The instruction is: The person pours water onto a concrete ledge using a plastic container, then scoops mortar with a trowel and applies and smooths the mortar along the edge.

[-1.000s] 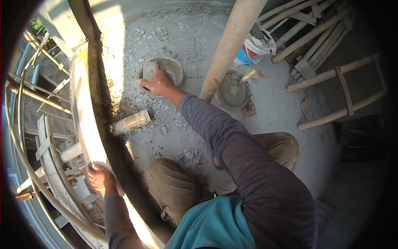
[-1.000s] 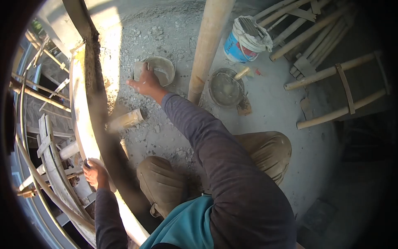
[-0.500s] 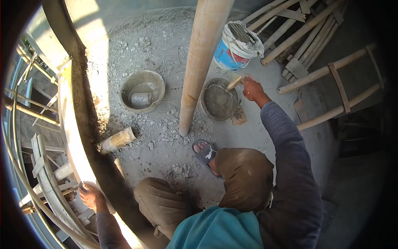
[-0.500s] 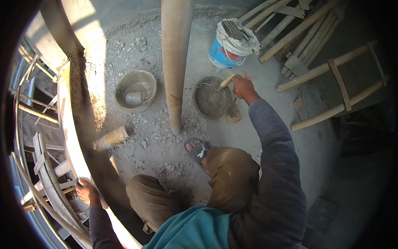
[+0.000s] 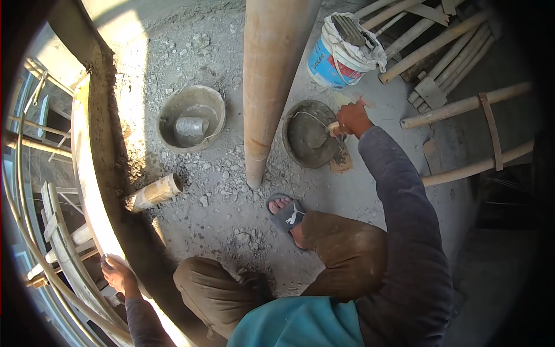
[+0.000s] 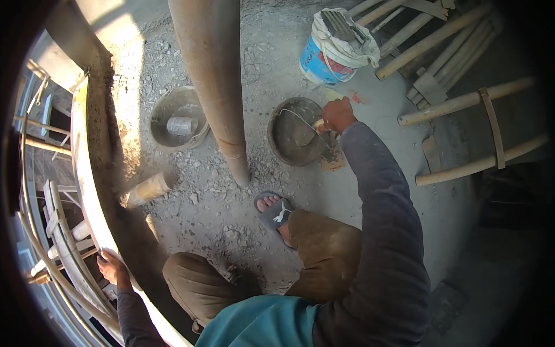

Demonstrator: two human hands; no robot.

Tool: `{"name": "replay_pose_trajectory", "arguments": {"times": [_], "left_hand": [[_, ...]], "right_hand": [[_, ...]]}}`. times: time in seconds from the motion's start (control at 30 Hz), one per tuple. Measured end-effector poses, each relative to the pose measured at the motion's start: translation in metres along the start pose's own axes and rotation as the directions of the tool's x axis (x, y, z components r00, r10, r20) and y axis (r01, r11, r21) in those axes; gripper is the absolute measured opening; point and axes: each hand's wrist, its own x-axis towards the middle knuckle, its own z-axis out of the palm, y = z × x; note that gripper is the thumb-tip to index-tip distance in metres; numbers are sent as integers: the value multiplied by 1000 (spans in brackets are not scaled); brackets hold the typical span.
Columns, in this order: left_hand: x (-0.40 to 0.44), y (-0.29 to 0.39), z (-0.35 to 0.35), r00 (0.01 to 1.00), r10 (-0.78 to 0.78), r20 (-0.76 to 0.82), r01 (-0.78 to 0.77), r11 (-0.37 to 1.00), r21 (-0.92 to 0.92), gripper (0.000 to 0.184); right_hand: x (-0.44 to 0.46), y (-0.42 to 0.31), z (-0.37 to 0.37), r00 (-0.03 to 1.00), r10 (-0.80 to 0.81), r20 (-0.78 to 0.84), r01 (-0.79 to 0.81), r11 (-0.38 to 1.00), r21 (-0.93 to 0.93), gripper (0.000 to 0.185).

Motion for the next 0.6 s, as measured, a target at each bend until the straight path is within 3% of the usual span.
{"name": "replay_pose_trajectory", "arguments": {"times": [0.07,0.13,0.2,0.23,0.33,0.47,0.53,0.6], "left_hand": [[1,-3,2,1000,30,3,-30,999,-10,65],[6,-8,7,1000,14,-5,-14,1000,12,66],[3,-3,2,999,33,-11,-33,999,7,66],[0,0,-1,1000,20,21,-20,1000,2,65],[0,0,-4,999,10,51,-10,1000,3,65],[4,-5,2,999,-11,33,10,999,36,66],[5,-3,3,999,-28,19,27,999,46,65],[6,-3,5,997,-68,24,67,996,59,64]], "right_hand": [[-14,16,-22,990,59,125,-56,998,-32,64],[-41,34,-56,991,66,118,-63,998,-29,56],[-56,55,-65,996,90,14,-89,995,-46,49],[-66,59,-63,989,96,-111,-103,993,-56,33],[-81,50,-54,968,240,-69,-235,970,67,36],[-91,11,-10,930,351,-107,-331,928,170,39],[-93,-7,25,854,446,-268,-384,887,255,40],[-89,-11,59,832,504,-232,-422,846,327,41]]}}
